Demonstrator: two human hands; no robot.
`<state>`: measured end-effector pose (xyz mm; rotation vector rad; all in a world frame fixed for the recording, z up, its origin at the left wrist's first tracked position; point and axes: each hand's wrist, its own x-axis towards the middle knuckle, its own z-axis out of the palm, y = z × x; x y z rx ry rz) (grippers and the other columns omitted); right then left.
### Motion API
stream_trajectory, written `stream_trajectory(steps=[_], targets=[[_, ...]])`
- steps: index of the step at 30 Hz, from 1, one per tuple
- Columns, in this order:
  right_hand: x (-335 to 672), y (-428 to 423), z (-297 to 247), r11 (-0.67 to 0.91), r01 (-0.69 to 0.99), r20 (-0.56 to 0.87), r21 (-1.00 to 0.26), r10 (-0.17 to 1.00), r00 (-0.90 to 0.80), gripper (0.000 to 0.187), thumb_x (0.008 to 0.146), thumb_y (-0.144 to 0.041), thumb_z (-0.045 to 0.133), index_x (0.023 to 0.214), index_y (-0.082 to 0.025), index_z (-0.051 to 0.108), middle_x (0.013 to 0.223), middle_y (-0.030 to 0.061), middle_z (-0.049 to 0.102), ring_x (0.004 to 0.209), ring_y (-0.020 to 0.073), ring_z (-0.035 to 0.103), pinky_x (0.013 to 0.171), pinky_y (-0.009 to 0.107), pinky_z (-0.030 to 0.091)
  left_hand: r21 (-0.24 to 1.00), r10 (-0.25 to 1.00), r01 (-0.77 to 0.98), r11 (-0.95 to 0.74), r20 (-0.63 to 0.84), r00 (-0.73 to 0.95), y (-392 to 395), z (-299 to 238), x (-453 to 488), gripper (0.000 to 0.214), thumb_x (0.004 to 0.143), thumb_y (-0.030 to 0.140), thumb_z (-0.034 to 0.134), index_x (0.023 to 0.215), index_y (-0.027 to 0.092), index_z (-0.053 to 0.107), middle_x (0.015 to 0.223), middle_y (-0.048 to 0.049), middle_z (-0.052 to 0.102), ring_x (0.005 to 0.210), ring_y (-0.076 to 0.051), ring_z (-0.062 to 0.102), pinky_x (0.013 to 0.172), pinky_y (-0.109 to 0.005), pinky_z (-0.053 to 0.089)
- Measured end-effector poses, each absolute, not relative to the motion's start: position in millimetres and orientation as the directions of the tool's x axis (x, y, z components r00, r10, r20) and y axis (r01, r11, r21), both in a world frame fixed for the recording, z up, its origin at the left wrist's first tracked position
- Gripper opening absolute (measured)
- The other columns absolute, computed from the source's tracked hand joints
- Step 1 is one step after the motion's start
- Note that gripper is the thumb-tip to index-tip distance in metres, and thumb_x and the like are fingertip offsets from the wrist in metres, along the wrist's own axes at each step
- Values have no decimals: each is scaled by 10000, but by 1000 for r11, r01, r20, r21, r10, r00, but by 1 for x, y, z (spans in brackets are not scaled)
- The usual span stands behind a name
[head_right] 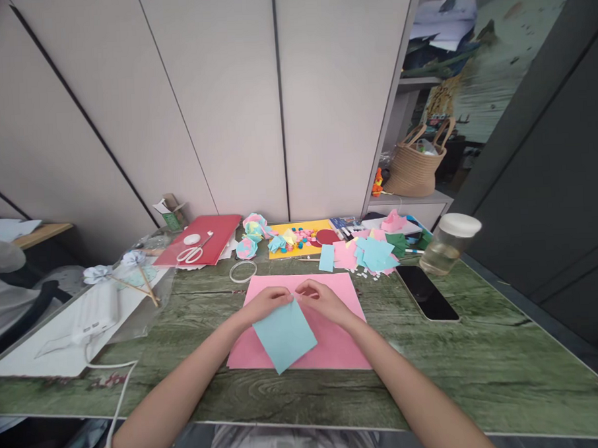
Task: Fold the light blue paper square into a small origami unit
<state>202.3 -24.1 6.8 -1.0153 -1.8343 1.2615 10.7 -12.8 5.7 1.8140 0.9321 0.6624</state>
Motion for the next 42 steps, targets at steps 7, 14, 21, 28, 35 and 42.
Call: stream_trajectory(steps=[7,14,21,28,35,42], targets=[[201,-23,1,263,304,132,-916,911,-391,182,712,-350,541,749,-175,575,768,32,587,735,168,524,670,287,391,913,922,296,-279,169,348,-13,-4,17,273,758,358,456,580,151,449,584,20,411,597,-112,383,550,-218,288],[202,-23,4,278,347,140,-896,918,-372,160,709,-313,511,662,-170,564,652,2,546,621,136,473,565,252,347,948,942,214,-234,167,292,-13,-6,20,164,696,278,536,810,164,508,720,0,495,669,-120,462,614,-217,354],[197,-32,8,280,346,80,-896,865,-495,127,685,-263,526,628,-169,587,595,-13,537,553,113,443,519,232,318,974,870,169,-152,51,490,-15,-4,18,44,610,161,539,632,132,563,623,-1,537,611,-117,469,588,-224,350],[197,-32,6,295,361,77,-884,856,-511,136,703,-251,496,649,-172,594,620,-9,539,570,115,441,529,233,322,986,856,145,-83,-4,518,-14,-7,18,84,596,134,516,631,121,592,614,0,549,599,-110,461,596,-226,343],[201,-30,9,309,375,86,-874,858,-506,130,706,-246,493,648,-168,580,619,-11,518,575,110,428,533,230,320,993,866,117,-35,-29,499,-11,-7,16,67,594,156,536,616,119,588,592,0,538,558,-99,450,570,-221,356],[208,-24,8,304,376,90,-875,867,-491,157,716,-274,489,670,-150,572,656,4,533,608,116,452,547,227,340,997,861,80,-14,-29,507,-7,-3,7,68,597,156,531,625,115,577,566,-6,538,544,-107,485,566,-232,381]])
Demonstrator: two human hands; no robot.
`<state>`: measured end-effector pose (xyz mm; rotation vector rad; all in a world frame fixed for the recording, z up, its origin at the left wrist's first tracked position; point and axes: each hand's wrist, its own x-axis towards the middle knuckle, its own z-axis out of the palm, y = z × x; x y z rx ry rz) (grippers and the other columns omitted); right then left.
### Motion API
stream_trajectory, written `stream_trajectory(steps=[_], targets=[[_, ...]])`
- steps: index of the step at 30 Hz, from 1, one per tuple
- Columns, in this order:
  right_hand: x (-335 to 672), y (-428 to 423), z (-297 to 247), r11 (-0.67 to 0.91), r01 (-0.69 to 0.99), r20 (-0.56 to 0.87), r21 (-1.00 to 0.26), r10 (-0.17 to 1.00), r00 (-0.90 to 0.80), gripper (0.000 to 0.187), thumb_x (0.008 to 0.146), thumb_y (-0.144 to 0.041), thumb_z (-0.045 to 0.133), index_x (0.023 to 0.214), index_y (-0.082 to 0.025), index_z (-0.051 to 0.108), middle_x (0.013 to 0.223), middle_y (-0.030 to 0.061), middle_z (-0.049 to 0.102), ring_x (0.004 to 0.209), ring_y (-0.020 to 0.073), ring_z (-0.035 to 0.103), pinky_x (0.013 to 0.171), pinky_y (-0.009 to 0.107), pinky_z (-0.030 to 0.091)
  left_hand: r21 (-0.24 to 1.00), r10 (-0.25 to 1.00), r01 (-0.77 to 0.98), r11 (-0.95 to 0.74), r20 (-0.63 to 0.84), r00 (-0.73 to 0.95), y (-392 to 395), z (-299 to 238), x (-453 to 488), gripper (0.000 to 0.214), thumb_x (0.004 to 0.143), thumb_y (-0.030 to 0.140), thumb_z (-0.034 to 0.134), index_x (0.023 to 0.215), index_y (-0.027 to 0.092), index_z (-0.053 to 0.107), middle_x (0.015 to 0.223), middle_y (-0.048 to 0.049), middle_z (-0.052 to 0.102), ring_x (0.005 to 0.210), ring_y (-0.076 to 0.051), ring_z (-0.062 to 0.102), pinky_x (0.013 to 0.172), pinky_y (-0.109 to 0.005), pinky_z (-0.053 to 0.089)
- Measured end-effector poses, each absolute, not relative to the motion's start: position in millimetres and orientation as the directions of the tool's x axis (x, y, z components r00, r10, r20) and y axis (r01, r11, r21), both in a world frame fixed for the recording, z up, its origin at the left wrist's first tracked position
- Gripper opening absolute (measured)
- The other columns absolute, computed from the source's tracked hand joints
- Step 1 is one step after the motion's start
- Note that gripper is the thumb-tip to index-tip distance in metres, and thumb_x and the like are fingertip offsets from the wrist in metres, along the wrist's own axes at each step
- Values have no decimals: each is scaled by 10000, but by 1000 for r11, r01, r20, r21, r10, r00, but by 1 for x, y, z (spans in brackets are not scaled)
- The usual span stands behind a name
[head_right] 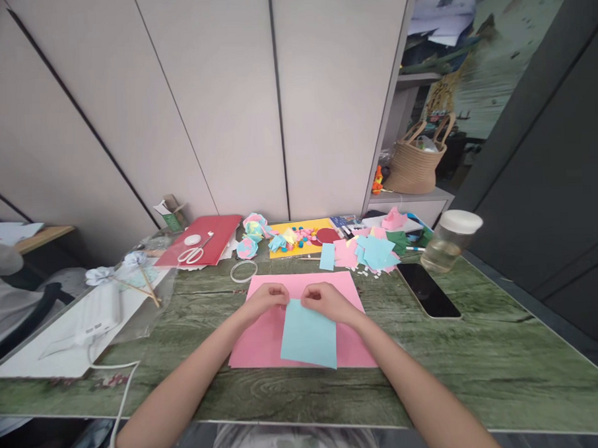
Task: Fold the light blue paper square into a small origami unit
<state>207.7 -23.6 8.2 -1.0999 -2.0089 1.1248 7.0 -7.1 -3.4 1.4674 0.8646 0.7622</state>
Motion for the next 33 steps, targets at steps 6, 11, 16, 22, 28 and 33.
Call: stream_trajectory(steps=[6,11,16,22,28,33], targets=[[219,-12,9,293,372,98,-881,881,-462,155,721,-277,487,660,-146,541,623,-9,486,575,101,418,532,222,320,998,891,51,-38,11,455,1,0,-4,63,601,136,486,601,121,548,570,-4,534,558,-100,486,571,-219,371],[215,-16,6,294,372,79,-880,865,-496,155,716,-284,497,664,-150,556,645,-1,518,600,112,441,552,228,339,998,887,56,-28,-1,462,-2,0,2,87,637,197,510,674,127,545,596,-3,537,570,-107,498,575,-224,375],[203,-28,3,302,377,45,-875,828,-559,140,715,-256,501,668,-153,582,645,-1,546,601,112,449,554,226,339,993,843,116,-39,-29,537,-12,-2,13,96,609,208,573,651,122,580,618,0,545,588,-106,469,581,-223,354],[201,-30,4,299,372,20,-879,802,-597,133,721,-239,490,689,-152,586,637,-10,535,582,101,436,525,212,323,987,811,154,-51,-50,583,-18,-5,18,68,607,171,553,626,116,588,588,15,518,562,-91,418,545,-212,307],[206,-27,8,300,372,19,-878,799,-601,120,716,-227,494,685,-152,583,639,-16,529,585,96,428,537,212,325,989,813,126,-75,-13,583,-17,-2,15,63,598,126,521,625,120,577,615,10,525,600,-95,444,586,-211,338],[210,-26,15,302,370,29,-878,807,-590,121,719,-224,490,679,-146,574,635,-16,518,582,92,423,540,210,324,989,819,129,-74,-14,574,-12,1,11,72,584,122,516,631,122,570,594,7,530,576,-103,476,595,-226,372]])
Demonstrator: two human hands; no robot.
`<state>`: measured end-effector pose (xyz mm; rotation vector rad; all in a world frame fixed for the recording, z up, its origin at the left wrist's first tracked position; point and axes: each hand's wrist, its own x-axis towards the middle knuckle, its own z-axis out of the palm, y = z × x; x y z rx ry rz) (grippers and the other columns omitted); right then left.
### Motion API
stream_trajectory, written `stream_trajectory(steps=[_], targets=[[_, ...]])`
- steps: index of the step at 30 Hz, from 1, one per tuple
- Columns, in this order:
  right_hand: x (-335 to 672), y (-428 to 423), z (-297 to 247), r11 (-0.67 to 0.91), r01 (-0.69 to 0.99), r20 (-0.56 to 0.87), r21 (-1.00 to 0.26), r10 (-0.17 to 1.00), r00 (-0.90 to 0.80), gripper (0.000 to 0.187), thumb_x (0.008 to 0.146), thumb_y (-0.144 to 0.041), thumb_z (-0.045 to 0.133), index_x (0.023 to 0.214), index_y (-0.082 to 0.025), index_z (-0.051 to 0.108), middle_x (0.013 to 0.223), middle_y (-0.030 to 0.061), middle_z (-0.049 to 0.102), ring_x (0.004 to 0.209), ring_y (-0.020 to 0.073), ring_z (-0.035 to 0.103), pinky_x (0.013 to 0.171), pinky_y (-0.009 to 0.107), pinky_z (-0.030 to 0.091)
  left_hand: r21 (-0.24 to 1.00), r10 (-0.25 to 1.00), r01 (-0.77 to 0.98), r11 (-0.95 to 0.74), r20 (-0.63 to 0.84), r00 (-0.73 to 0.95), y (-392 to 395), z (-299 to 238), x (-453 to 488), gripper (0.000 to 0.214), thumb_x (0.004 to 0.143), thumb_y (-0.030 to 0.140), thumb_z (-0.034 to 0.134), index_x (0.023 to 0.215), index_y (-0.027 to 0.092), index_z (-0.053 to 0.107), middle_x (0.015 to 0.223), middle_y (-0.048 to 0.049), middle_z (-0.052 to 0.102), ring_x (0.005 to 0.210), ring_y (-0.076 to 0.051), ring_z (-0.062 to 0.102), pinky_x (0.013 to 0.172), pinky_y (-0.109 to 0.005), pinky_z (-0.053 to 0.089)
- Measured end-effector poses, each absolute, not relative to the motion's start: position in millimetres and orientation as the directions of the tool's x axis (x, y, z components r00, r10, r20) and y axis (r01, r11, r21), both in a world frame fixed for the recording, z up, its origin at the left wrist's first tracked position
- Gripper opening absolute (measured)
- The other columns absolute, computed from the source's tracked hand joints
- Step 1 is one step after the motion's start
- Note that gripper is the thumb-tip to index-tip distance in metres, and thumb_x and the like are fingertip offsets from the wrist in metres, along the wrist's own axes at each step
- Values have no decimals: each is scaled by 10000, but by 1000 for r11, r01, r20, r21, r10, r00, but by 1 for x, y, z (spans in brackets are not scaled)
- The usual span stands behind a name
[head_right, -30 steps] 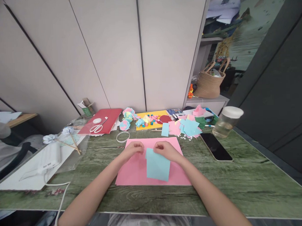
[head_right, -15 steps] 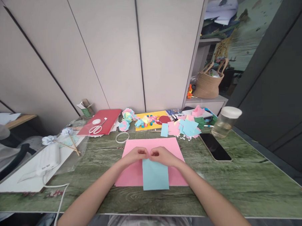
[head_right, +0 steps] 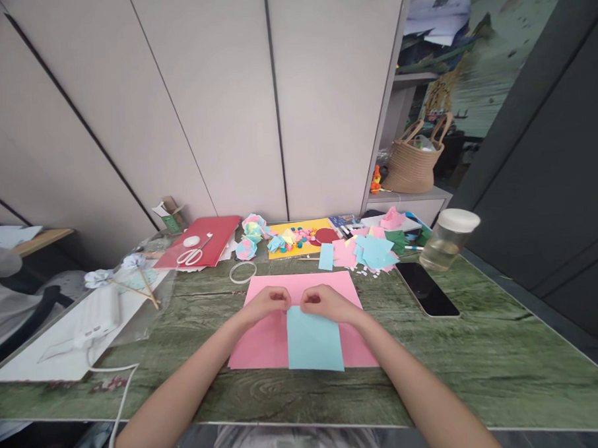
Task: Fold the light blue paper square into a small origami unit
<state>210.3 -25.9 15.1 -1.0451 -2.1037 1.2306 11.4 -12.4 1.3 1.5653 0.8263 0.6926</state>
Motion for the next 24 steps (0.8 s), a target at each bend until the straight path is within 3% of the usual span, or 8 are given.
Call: stream_trajectory(steps=[10,17,24], targets=[[217,-19,14,293,373,30,-881,819,-572,150,711,-274,512,674,-145,577,625,-14,517,585,101,432,552,223,336,985,843,143,-93,2,539,-6,2,4,57,596,147,507,610,121,555,575,-3,536,574,-113,496,594,-234,385],[217,-15,7,278,391,78,-877,886,-456,199,715,-333,503,663,-149,559,650,2,514,608,119,435,560,240,330,982,860,147,-115,24,510,-8,3,5,112,674,227,498,657,123,535,602,-15,533,579,-116,496,589,-240,384],[208,-18,1,247,357,94,-901,913,-397,238,729,-382,500,691,-153,555,683,11,528,635,129,445,571,253,334,971,887,176,-159,62,458,-16,-5,15,201,657,317,589,710,146,497,631,29,450,597,-94,403,544,-203,296]])
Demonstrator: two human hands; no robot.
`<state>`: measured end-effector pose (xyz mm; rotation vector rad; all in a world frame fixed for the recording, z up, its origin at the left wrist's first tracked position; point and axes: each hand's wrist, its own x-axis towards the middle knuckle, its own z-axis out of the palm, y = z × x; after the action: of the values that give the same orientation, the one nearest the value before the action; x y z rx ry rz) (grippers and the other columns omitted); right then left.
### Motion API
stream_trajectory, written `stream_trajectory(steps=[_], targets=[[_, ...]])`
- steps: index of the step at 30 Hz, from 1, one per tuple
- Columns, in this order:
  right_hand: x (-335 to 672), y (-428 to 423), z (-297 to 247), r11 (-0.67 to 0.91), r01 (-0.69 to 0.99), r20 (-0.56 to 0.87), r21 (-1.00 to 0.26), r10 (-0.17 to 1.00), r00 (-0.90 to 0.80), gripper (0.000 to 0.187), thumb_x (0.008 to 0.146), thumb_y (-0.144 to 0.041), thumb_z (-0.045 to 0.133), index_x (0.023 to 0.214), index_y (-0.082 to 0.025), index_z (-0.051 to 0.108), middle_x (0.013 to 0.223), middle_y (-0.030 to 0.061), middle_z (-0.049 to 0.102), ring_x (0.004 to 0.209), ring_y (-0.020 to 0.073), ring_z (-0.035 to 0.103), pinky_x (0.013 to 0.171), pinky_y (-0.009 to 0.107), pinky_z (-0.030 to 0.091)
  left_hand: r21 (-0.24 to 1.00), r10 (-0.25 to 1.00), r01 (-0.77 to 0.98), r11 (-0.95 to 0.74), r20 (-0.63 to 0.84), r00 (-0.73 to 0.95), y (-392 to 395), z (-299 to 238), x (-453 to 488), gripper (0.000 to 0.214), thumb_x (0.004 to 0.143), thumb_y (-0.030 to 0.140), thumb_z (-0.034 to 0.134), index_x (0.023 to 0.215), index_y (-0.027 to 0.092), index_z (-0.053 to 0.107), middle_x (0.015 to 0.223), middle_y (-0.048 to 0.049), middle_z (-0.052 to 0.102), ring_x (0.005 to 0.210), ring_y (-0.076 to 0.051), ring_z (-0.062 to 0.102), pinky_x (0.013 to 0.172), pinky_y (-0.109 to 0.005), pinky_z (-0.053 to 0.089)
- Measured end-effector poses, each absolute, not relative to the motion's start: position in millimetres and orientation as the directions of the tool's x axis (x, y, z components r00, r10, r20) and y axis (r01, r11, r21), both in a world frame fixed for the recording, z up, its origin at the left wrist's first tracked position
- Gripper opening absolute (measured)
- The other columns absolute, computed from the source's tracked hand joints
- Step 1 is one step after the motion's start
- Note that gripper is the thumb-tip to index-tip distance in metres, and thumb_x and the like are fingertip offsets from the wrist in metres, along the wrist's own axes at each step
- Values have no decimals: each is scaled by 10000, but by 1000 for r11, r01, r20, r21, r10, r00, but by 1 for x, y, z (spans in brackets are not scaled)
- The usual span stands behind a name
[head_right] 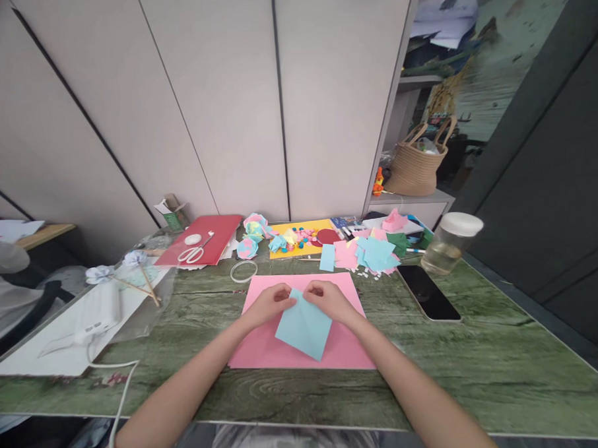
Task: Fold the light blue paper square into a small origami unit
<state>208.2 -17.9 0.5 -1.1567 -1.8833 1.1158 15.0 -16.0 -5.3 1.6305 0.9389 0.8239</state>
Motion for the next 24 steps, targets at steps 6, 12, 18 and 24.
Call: stream_trajectory(steps=[6,12,18,24], targets=[[205,-25,14,176,232,37,-957,864,-503,346,792,-451,412,747,-142,560,763,39,560,718,146,523,672,283,410,988,834,138,-73,-16,552,-16,0,17,247,725,380,493,696,135,496,615,31,397,570,-87,371,550,-205,296],[203,-30,17,116,144,18,-983,833,-552,278,757,-393,509,939,-185,533,983,54,549,910,167,504,791,306,398,985,789,172,-2,-104,605,-19,3,15,250,716,382,497,707,135,532,570,38,370,523,-83,324,507,-207,253],[201,-30,13,63,152,-42,-986,796,-604,279,728,-401,539,866,-158,550,797,31,567,763,153,531,723,295,411,968,765,251,1,-163,623,-17,4,10,294,694,416,521,652,126,541,544,39,374,504,-81,300,480,-212,219],[203,-28,9,42,189,-88,-981,772,-630,273,716,-419,543,731,-147,561,648,-8,506,625,118,462,615,249,371,965,729,262,-23,-164,665,-21,12,10,284,691,416,534,655,134,526,566,37,385,520,-79,302,480,-201,223]])
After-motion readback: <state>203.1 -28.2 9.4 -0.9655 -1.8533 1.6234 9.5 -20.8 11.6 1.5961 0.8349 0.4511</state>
